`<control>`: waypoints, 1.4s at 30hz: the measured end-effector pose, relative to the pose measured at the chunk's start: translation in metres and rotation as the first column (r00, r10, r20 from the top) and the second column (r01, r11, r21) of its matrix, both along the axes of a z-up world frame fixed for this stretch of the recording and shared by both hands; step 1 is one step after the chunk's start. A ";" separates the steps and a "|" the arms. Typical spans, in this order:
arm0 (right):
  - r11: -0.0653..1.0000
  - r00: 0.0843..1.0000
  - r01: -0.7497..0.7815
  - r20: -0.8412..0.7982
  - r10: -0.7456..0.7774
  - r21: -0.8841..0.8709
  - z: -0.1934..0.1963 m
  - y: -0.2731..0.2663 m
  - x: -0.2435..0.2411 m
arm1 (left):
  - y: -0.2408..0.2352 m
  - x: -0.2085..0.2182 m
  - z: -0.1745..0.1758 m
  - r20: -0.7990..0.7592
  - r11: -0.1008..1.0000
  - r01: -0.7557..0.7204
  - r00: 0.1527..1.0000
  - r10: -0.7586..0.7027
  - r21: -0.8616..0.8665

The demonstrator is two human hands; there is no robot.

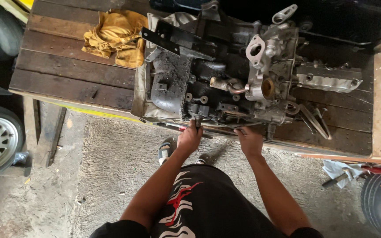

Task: The person uses a wrench to tighten bolts on a disassembled engine block resting on a wooden workbench. The hands repeatedly turn the wrench on fasteners near the engine's lower section while maintaining a steady grip.

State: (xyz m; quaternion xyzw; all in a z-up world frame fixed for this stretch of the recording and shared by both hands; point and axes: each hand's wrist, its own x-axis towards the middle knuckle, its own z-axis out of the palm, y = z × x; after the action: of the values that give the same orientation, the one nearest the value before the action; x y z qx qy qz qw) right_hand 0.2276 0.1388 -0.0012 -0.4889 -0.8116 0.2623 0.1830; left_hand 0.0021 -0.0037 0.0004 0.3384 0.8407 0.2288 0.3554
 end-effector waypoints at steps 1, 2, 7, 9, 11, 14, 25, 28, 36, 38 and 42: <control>0.999 0.999 -0.013 -0.044 0.014 0.036 0.010 -0.002 -0.001 | 0.001 -0.001 0.003 0.019 1.000 0.009 1.000 -0.008 -0.026; 0.997 0.996 -0.024 -0.088 0.030 0.072 0.018 -0.004 -0.004 | 0.002 -0.002 0.005 0.038 0.998 0.019 0.999 -0.017 -0.052; 0.956 0.958 -0.161 -0.194 0.211 0.245 0.035 -0.007 -0.018 | 0.001 -0.001 0.012 0.043 0.999 -0.008 0.999 0.010 -0.054; 0.917 0.923 -0.224 -0.231 0.308 0.330 0.039 -0.009 -0.023 | 0.000 0.002 0.008 0.014 0.999 -0.027 1.000 0.028 -0.039; 0.870 0.880 -0.277 -0.256 0.400 0.408 0.043 -0.013 -0.031 | 0.000 0.002 -0.001 0.018 0.999 -0.029 0.999 0.029 -0.019; 0.933 0.888 -0.276 -0.311 0.339 0.229 0.044 -0.011 -0.034 | -0.002 0.004 -0.026 0.001 0.999 -0.037 0.999 0.037 0.011; 0.975 0.951 -0.187 -0.272 0.150 -0.117 -0.006 -0.015 0.016 | -0.004 0.008 -0.020 -0.006 0.979 -0.132 0.991 0.135 0.154; 0.979 0.951 -0.165 -0.282 0.126 -0.121 -0.005 -0.016 0.013 | -0.004 0.011 -0.014 -0.018 0.981 -0.137 0.990 0.141 0.139; 0.987 0.981 -0.110 -0.174 0.089 -0.115 0.009 -0.018 0.011 | 0.000 0.007 -0.005 0.003 0.992 -0.126 0.992 0.126 0.025; 0.988 0.952 -0.151 -0.274 0.140 -0.018 0.006 -0.017 0.010 | -0.001 0.007 -0.009 0.003 0.992 -0.124 0.992 0.124 0.032; 0.992 0.944 -0.127 -0.302 0.129 0.027 -0.002 -0.015 0.007 | 0.000 0.006 -0.017 0.019 0.991 -0.126 0.992 0.125 0.035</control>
State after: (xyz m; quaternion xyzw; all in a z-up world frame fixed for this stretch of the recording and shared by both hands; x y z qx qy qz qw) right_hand 0.2349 0.1243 -0.0032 -0.3882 -0.8049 0.3427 0.2897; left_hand 0.0081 -0.0037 -0.0165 0.2893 0.8530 0.2688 0.3412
